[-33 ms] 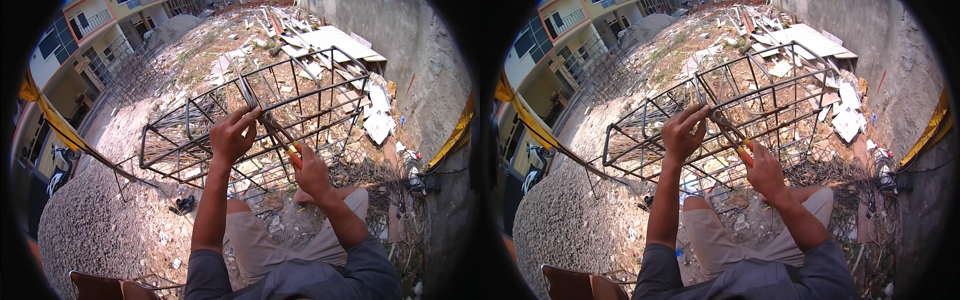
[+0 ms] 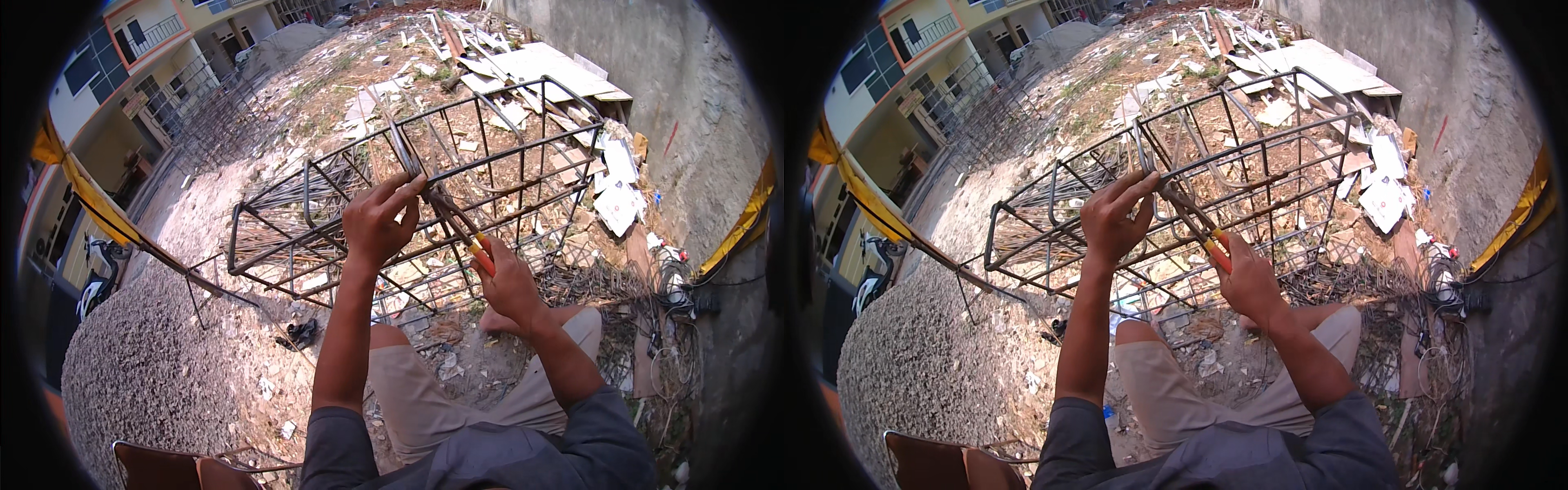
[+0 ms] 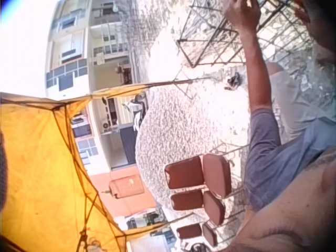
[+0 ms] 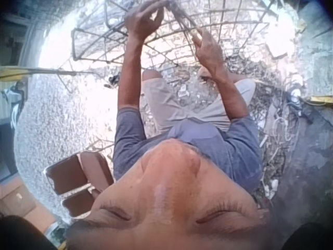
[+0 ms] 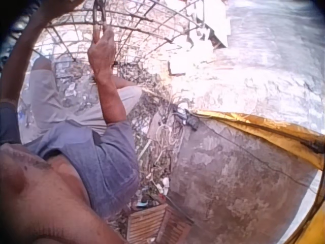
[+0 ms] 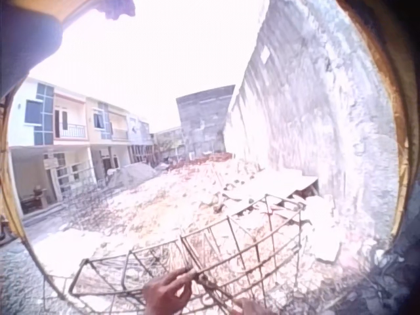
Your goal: The person is assembling a metal frame structure by hand. They are using pliers to bend and secure metal wires at the joints of the frame.
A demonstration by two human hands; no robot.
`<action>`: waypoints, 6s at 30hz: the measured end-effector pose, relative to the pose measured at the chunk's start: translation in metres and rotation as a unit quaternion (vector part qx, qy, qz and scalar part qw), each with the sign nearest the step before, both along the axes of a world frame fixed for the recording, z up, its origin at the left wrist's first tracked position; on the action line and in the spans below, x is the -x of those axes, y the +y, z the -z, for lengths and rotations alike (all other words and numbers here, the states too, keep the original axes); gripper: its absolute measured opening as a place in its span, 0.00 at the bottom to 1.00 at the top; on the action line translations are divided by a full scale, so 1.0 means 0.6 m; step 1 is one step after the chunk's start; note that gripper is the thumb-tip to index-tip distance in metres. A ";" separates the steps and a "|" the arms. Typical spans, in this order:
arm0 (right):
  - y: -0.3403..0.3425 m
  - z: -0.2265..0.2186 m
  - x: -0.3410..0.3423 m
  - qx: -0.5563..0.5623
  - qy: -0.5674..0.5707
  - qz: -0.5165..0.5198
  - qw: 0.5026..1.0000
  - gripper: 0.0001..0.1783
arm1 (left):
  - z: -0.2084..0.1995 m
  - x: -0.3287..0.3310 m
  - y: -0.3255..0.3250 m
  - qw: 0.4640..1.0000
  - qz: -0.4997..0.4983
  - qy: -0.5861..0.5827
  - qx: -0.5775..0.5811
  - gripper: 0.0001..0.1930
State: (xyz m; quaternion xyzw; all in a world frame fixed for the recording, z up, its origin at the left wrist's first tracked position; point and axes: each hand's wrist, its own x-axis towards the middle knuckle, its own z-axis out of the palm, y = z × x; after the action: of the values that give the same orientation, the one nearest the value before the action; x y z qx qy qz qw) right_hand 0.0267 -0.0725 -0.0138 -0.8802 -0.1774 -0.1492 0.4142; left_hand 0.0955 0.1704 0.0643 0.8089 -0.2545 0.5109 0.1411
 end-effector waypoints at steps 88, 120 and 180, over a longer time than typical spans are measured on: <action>-0.019 0.091 0.152 0.076 0.217 -0.393 0.891 0.24 | 0.230 0.179 0.063 0.659 0.210 0.272 0.670 0.10; 0.267 0.019 -0.023 0.002 -0.127 -0.190 0.974 0.10 | 0.113 0.196 0.150 0.928 -0.131 0.125 0.325 0.15; 0.334 -0.053 -0.082 -0.461 0.126 -0.175 0.861 0.09 | -0.061 0.037 0.209 0.838 0.079 0.507 0.186 0.19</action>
State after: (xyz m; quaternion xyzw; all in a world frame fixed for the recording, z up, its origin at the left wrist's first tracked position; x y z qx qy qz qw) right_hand 0.0761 0.1280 0.0179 -0.5549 -0.1856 -0.0264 0.8105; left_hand 0.0734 0.2957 0.1008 0.8904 -0.1104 0.0538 0.4383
